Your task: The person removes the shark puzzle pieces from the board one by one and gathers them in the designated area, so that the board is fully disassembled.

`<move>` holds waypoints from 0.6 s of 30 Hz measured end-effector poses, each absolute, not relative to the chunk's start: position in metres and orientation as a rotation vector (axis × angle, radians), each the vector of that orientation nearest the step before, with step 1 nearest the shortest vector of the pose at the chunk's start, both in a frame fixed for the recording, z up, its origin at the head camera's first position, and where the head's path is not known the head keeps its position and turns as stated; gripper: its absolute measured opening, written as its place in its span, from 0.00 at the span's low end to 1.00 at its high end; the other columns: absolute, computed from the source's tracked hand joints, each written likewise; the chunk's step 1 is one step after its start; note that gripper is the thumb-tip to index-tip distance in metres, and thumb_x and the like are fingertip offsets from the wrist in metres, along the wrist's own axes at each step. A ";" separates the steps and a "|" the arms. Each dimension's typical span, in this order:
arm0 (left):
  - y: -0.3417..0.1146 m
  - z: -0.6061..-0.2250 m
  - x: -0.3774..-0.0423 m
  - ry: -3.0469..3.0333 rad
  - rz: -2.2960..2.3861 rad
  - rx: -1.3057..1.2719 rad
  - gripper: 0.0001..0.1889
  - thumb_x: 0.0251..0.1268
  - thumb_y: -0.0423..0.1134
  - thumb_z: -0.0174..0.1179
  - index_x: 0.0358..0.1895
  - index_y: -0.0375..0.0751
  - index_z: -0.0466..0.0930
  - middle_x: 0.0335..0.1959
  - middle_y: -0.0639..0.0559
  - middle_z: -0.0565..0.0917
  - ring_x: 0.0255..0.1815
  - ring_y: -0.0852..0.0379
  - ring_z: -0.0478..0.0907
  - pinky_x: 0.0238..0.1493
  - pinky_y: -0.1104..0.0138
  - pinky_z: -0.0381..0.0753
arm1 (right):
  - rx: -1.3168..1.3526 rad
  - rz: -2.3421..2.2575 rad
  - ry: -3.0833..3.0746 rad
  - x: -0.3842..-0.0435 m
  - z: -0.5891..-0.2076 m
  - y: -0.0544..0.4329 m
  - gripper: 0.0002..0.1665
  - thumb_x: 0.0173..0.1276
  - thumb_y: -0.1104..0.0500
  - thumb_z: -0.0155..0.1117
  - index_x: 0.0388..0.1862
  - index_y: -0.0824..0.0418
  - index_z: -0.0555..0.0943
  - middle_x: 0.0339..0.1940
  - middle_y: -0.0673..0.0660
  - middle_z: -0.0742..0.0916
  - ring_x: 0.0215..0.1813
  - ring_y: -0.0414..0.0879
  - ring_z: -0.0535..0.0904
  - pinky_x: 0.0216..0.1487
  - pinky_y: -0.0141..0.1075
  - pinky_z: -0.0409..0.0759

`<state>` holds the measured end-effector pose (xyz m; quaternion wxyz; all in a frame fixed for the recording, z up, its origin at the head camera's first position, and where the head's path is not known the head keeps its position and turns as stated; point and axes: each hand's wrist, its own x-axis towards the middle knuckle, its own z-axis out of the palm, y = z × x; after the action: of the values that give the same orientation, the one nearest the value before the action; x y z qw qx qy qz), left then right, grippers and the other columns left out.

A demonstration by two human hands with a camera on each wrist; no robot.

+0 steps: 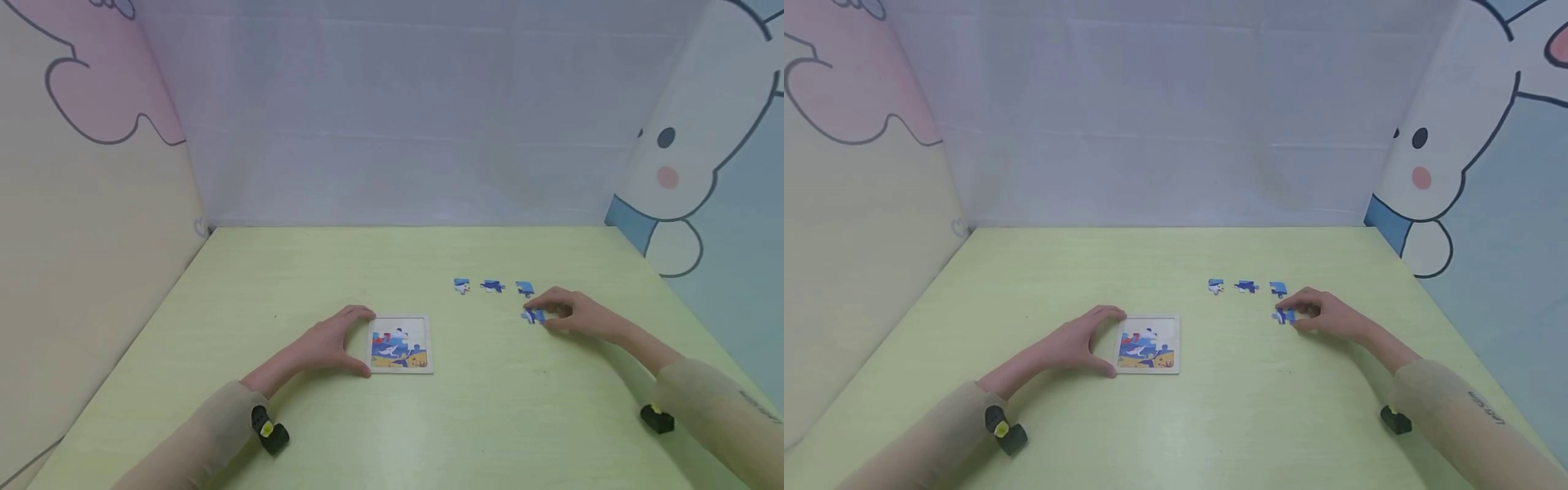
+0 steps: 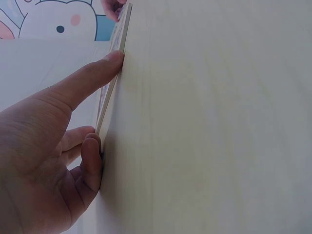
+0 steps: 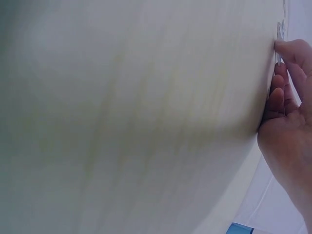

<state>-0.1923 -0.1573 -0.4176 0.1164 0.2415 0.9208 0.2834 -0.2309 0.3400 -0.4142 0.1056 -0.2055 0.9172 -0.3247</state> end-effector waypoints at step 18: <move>-0.157 -0.418 -0.191 2.699 0.825 0.701 0.52 0.37 0.56 0.80 0.71 0.52 0.65 0.75 0.55 0.65 0.77 0.48 0.63 0.74 0.47 0.66 | -0.618 -0.664 2.794 -0.222 -0.389 0.320 0.28 0.59 0.58 0.74 0.60 0.56 0.81 0.58 0.61 0.83 0.54 0.53 0.77 0.53 0.48 0.78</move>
<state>-0.1914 -0.1571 -0.4184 0.1165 0.2395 0.9218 0.2817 -0.2216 0.3201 -0.3891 0.1020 -0.2092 0.9461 -0.2250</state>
